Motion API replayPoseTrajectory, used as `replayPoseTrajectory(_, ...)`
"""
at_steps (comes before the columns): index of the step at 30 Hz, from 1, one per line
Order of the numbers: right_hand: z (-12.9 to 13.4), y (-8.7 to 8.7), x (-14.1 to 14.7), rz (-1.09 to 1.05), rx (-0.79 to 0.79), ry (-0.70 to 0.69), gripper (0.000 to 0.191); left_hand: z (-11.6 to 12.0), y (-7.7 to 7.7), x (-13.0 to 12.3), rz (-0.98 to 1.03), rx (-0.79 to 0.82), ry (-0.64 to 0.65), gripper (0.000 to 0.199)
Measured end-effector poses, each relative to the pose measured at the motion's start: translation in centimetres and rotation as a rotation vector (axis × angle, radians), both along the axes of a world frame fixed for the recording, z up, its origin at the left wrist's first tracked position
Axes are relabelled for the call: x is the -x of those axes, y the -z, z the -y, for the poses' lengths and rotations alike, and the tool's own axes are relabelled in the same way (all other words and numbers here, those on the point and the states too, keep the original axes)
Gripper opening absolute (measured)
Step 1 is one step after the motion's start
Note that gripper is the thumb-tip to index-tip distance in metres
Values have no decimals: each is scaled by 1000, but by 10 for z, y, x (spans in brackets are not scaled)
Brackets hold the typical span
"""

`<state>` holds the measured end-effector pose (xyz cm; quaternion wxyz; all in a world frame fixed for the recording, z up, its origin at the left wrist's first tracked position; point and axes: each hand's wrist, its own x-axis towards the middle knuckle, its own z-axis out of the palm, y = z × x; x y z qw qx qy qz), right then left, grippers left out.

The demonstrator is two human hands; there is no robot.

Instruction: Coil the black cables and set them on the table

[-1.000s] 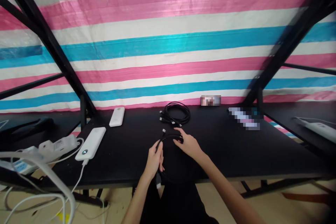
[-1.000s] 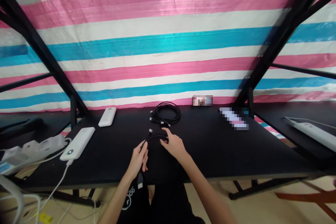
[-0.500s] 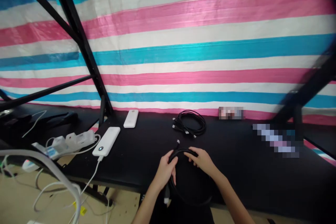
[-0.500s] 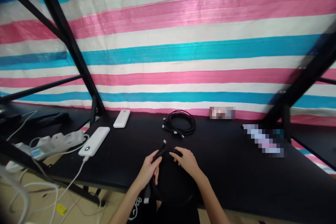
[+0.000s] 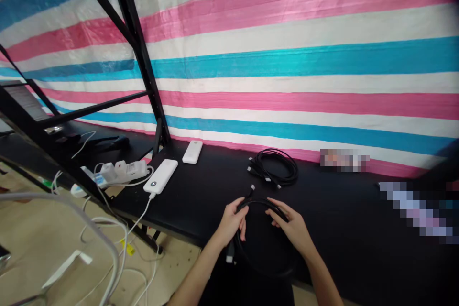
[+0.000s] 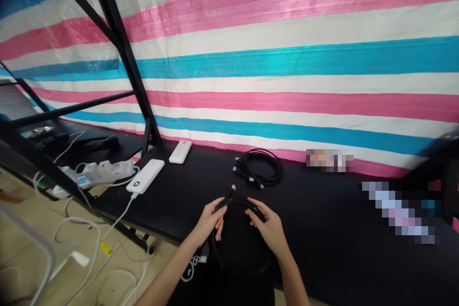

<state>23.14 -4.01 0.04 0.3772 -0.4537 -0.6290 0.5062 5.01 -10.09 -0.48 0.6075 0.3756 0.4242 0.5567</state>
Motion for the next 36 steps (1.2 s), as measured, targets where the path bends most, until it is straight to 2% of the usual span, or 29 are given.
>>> replayPoseTrajectory(6, 3, -1, 1, -16, -14, 14, 49, 0, -1, 1, 14, 25, -65, 74)
replayPoseTrajectory(11, 4, 5, 0, -60, -34, 57, 59, -1, -6, 2, 126, 5, -229, 64)
replayPoseTrajectory(17, -1, 10, -2, -23, 7, 128, 60, -3, -7, 2, 154, -2, -174, 55)
replayPoseTrajectory(22, -4, 12, -3, -43, 3, 136, 58, -3, -8, 1, 160, -19, -156, 47)
replayPoseTrajectory(28, -4, 20, -3, 17, -38, 160, 60, -3, -8, 1, 158, -3, -152, 53)
replayPoseTrajectory(32, 1, 20, -1, 101, -109, 206, 56, 0, -8, 0, 101, 1, -206, 58)
replayPoseTrajectory(36, 3, 15, 0, 75, -81, 233, 56, 3, -11, -2, -25, -16, -269, 57)
